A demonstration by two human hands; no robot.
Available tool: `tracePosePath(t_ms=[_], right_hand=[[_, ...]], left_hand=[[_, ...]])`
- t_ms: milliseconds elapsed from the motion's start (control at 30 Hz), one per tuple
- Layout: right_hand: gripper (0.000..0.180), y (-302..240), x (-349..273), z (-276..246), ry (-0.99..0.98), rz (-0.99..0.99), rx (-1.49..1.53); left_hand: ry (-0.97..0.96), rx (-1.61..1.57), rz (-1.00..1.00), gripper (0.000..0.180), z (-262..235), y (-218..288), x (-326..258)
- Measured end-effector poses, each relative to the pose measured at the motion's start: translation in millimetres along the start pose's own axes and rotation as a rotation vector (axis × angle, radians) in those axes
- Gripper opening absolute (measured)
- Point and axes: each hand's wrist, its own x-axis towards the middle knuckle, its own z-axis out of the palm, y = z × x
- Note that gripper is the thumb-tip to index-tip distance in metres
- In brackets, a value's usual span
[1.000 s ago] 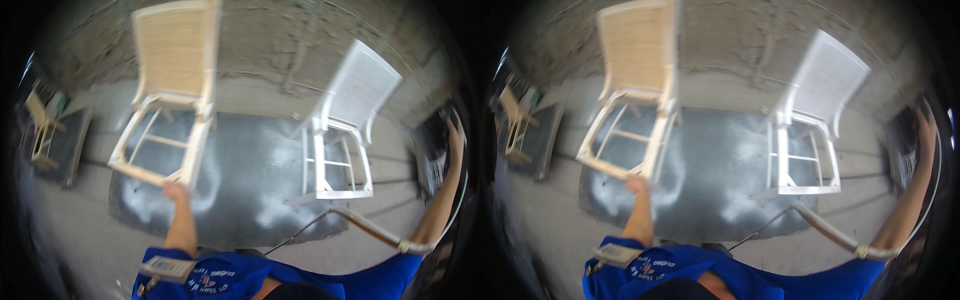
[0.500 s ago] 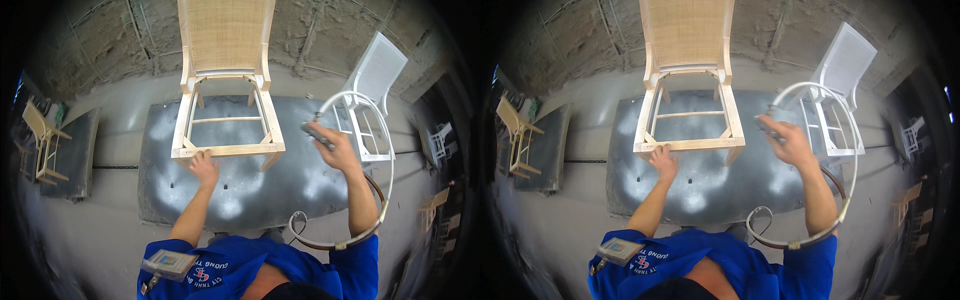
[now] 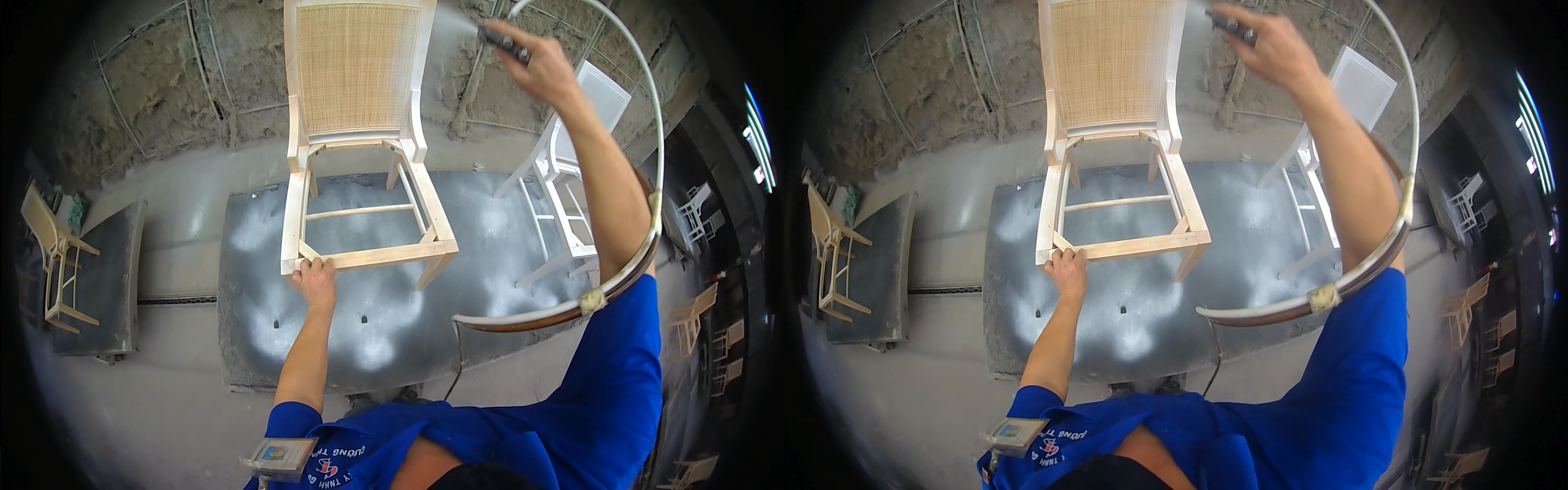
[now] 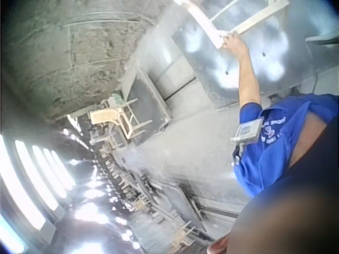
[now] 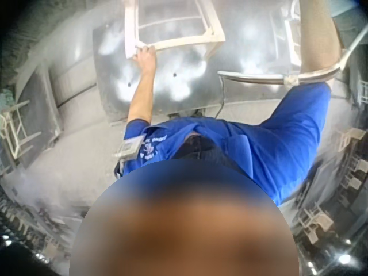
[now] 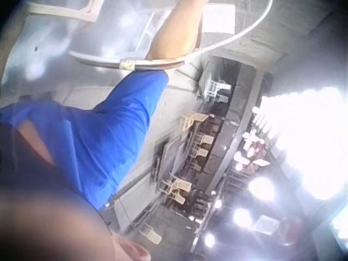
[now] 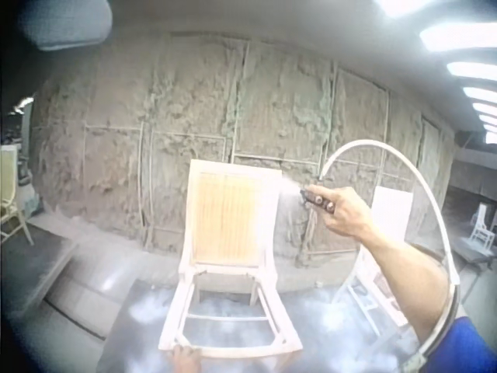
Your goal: The person uses a spray gun to apply white paint to multiple wooden chairs in a workshop. They rotate and reposition each chair to coat all sides, including legs, seat, and backrest, then move to the next chair and repeat the process.
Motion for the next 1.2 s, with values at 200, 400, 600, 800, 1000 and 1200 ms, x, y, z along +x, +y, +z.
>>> tracePosePath(t_ms=[200,400,600,800,1000,1200], right_hand=[[0.038,-11.3,41.8,-53.1,0.109,-0.243,-0.058],[0.049,-31.4,-3.1,3.4,-0.309,-0.255,0.012],[0.047,-84.7,-40.6,29.6,-0.679,-0.259,0.157],[0.049,-107.5,40.6,-22.8,-0.119,-0.191,-0.13],[0.047,-153.4,23.4,10.7,-0.476,-0.246,-0.043],[0.042,-164.4,39.3,2.6,-0.408,-0.416,0.121]], left_hand=[[-0.028,0.005,0.021,0.027,-10.7,2.6,-2.0],[-0.049,-0.013,0.026,0.023,-11.4,-0.9,0.8],[-0.02,-0.087,0.126,0.018,-4.3,-15.2,4.6],[-0.001,-0.121,0.184,0.013,0.7,-21.3,6.8],[-0.024,-0.128,0.177,0.02,5.9,-22.6,6.2],[-0.013,-0.156,0.197,0.016,6.7,-24.1,5.1]])
